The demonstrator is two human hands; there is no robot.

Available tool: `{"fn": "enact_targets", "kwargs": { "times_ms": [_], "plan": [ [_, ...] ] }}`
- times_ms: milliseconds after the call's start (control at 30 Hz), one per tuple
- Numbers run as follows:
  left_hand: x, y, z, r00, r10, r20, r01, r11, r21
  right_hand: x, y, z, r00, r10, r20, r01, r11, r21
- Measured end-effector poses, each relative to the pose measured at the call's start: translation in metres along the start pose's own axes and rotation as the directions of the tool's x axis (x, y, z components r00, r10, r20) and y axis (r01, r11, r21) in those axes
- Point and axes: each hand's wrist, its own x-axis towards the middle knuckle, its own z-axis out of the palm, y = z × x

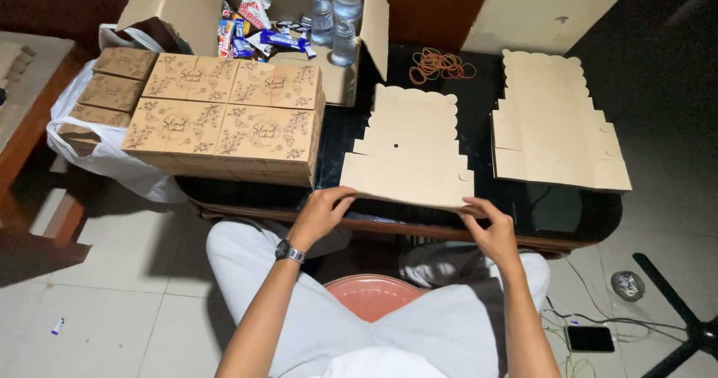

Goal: Folding cardboard boxes and packing them with snacks and water bottles from a larger container.

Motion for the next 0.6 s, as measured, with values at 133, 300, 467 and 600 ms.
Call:
{"fn": "enact_targets", "kwargs": {
  "times_ms": [133,300,467,600],
  "plan": [
    [0.010,-0.007,0.030,0.959,-0.079,-0.271,0.082,0.997,-0.001,0.012,0.027,0.022,0.973,0.155,-0.169,-0.139,0.985,0.102],
    [0.016,0.003,0.062,0.825,0.199,-0.528,0.152,0.823,0.548,0.018,-0.009,0.035,0.918,0.254,-0.306,-0.237,0.967,0.093],
    [0.017,0.000,0.097,0.888,0.312,-0.337,-0.053,0.798,0.600,0.012,-0.002,0.057,0.900,-0.088,-0.426,-0.039,0.959,-0.280],
    [0.015,0.024,0.133,0.891,0.444,-0.091,-0.348,0.800,0.489,0.009,-0.006,0.070,0.912,-0.260,-0.318,0.072,0.863,-0.500]
  ]
}}
